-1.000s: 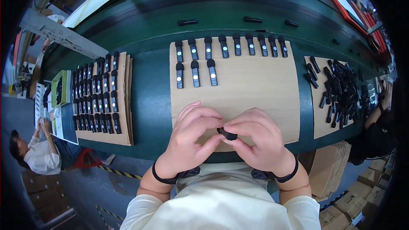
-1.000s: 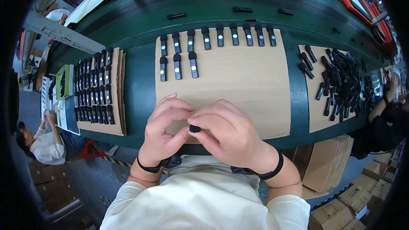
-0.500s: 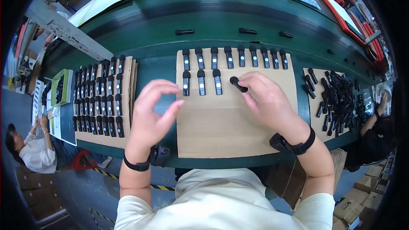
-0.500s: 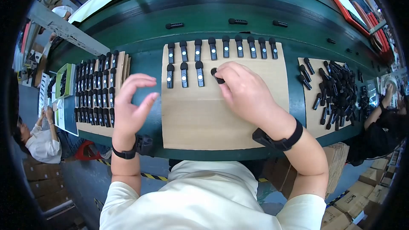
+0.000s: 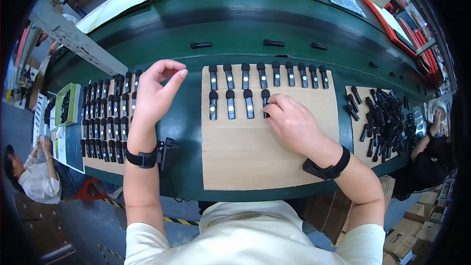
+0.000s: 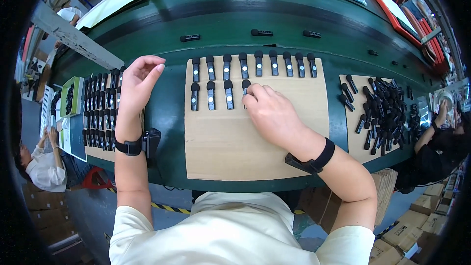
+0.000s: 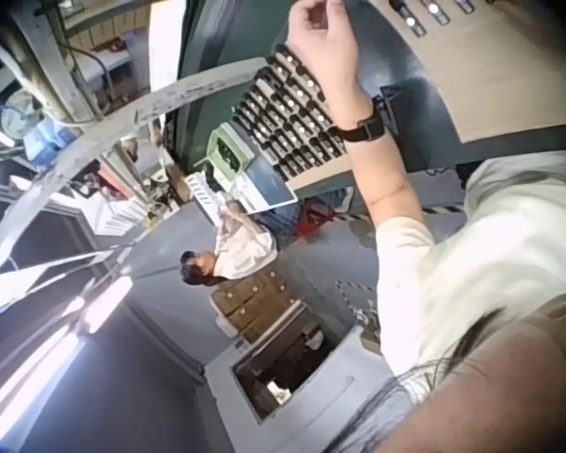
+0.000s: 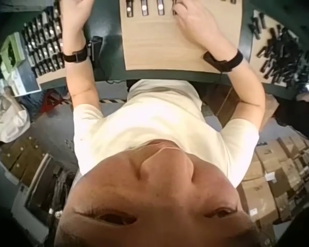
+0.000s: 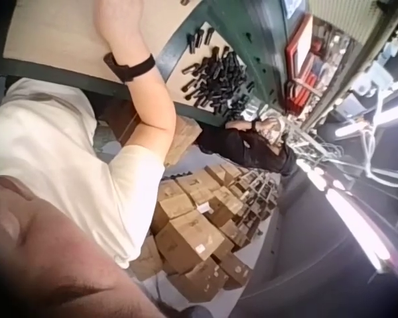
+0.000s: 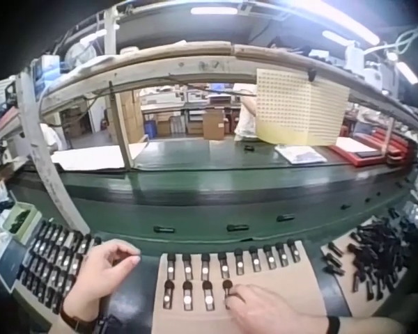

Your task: Assembling small electronic components and organizing them into a designated tray on an assembly line.

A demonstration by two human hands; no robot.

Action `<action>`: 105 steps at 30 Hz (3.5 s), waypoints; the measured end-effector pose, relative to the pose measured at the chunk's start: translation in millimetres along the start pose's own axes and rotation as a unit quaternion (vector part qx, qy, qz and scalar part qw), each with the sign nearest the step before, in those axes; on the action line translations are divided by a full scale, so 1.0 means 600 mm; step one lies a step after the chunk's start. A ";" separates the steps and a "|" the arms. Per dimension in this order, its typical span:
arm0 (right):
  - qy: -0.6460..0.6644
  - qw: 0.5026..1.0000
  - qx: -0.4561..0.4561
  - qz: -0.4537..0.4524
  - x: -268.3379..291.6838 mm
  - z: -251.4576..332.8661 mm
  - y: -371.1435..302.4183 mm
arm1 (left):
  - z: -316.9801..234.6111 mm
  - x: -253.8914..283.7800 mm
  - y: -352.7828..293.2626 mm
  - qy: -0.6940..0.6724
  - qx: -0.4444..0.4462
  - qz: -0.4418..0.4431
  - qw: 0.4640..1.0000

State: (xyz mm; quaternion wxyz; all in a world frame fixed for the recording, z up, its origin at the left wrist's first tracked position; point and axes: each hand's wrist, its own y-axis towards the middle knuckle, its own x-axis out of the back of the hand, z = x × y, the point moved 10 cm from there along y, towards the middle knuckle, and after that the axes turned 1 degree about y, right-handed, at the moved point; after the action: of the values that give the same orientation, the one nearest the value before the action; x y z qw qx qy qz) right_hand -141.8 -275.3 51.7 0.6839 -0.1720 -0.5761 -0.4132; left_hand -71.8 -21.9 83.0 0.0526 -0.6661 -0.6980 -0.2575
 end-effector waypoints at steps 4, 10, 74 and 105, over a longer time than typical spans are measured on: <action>-0.005 1.000 -0.011 -0.019 0.033 0.010 0.004 | 0.019 -0.009 0.044 0.004 0.017 0.000 1.000; 0.006 0.999 -0.032 -0.027 0.115 -0.059 -0.014 | 0.069 -0.040 0.122 0.074 0.039 -0.003 0.996; 0.205 0.943 -0.245 -0.095 0.155 -0.120 -0.282 | -0.195 -0.118 -0.130 -0.042 -0.069 0.192 0.978; 0.383 0.908 0.014 -0.170 0.085 0.089 -0.149 | -0.186 -0.191 -0.256 -0.101 -0.119 0.147 0.977</action>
State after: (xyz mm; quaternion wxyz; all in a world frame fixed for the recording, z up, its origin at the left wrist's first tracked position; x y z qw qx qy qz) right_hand -244.9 -309.7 92.1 0.7740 0.1099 -0.2958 -0.5489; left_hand -236.7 -170.3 87.1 -0.0608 -0.7852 -0.5589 -0.2595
